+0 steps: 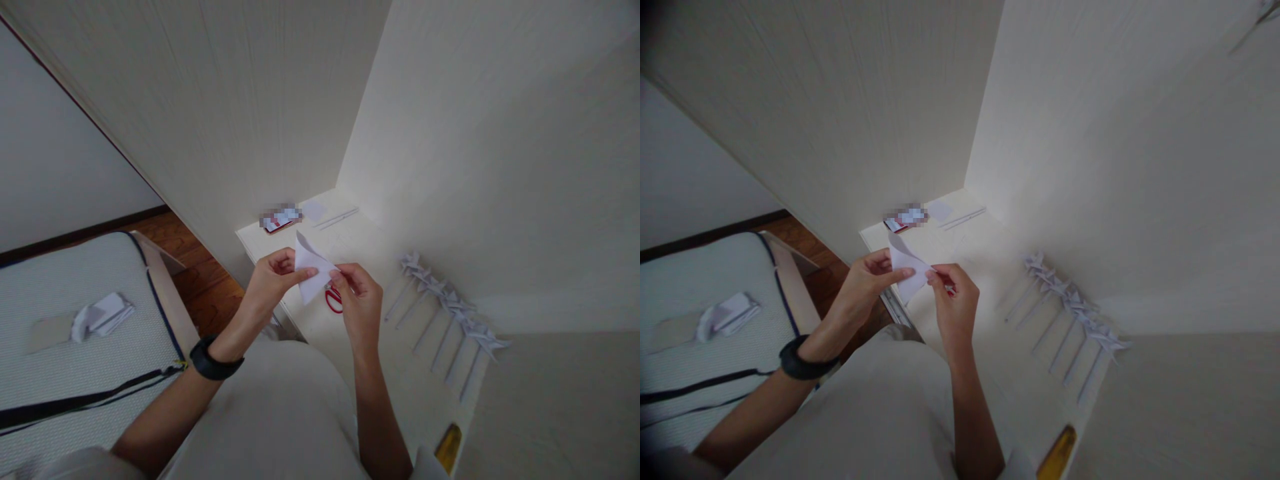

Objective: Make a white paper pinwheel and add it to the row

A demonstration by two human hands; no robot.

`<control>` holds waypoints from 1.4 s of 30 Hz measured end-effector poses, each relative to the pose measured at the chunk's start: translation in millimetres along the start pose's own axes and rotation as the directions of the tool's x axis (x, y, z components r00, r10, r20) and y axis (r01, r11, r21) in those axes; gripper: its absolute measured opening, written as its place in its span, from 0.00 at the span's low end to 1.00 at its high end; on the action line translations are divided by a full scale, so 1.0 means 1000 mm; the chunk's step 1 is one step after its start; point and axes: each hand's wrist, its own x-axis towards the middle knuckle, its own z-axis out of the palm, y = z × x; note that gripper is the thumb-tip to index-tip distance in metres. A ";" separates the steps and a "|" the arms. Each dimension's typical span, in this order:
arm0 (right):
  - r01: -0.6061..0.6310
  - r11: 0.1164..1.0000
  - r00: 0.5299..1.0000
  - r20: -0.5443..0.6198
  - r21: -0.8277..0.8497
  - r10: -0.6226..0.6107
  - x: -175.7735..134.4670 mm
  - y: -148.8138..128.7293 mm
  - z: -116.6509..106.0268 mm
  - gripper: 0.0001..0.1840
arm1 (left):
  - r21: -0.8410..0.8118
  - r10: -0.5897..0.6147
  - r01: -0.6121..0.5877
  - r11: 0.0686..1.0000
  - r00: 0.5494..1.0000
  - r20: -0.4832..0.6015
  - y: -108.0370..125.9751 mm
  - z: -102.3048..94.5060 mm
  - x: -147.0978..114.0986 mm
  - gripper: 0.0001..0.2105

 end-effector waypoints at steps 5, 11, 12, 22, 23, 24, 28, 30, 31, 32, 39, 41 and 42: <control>-0.012 1.000 1.000 -0.021 0.014 0.012 0.000 -0.001 0.000 0.04 | -0.030 -0.001 0.001 1.000 1.000 0.012 -0.004 -0.001 0.000 0.12; -0.008 1.000 0.999 -0.047 0.012 0.009 -0.001 -0.004 0.001 0.05 | -0.043 -0.004 0.005 0.999 1.000 0.026 -0.004 -0.001 0.000 0.12; -0.007 1.000 0.999 -0.047 0.014 0.008 -0.001 -0.004 0.001 0.05 | -0.044 -0.004 0.005 0.999 1.000 0.030 -0.004 -0.001 -0.001 0.12; -0.034 0.998 0.998 -0.045 0.057 0.036 0.000 -0.004 -0.001 0.07 | -0.062 -0.010 0.013 0.998 0.999 0.053 -0.007 -0.001 -0.001 0.13; -0.033 0.998 0.998 -0.044 0.054 0.035 -0.001 -0.004 -0.001 0.07 | -0.062 -0.010 0.013 0.998 0.998 0.054 -0.007 -0.001 -0.001 0.12; -0.033 0.998 0.998 -0.045 0.050 0.036 -0.001 -0.004 -0.001 0.07 | -0.062 -0.009 0.013 0.998 0.998 0.054 -0.006 0.000 -0.001 0.12; -0.035 0.998 0.998 -0.053 0.045 0.037 0.000 -0.003 -0.001 0.07 | -0.066 -0.007 0.010 0.998 0.998 0.055 -0.004 0.002 0.000 0.13; -0.035 0.998 0.998 -0.053 0.050 0.038 0.002 -0.002 -0.001 0.08 | -0.067 -0.006 0.010 0.998 0.998 0.060 -0.003 0.002 0.000 0.13; -0.037 0.998 0.998 -0.052 0.054 0.040 0.002 -0.002 -0.002 0.08 | -0.067 -0.006 0.010 0.998 0.998 0.066 -0.002 0.001 0.000 0.13; -0.040 0.998 0.998 -0.049 0.058 0.043 0.003 -0.001 -0.002 0.08 | -0.065 -0.004 0.008 0.998 0.998 0.070 -0.002 0.000 0.000 0.12; -0.077 0.993 0.996 -0.030 0.087 0.079 0.004 0.005 -0.004 0.09 | -0.029 0.014 -0.013 1.000 0.999 0.036 0.003 -0.004 0.001 0.09; -0.088 0.992 0.996 -0.024 0.088 0.091 0.003 0.007 -0.004 0.09 | -0.018 0.016 -0.015 1.000 1.000 0.014 0.003 -0.004 0.001 0.10; -0.093 0.992 0.995 -0.021 0.087 0.095 0.003 0.008 -0.004 0.09 | -0.014 0.019 -0.019 1.000 1.000 0.004 0.003 -0.003 0.001 0.10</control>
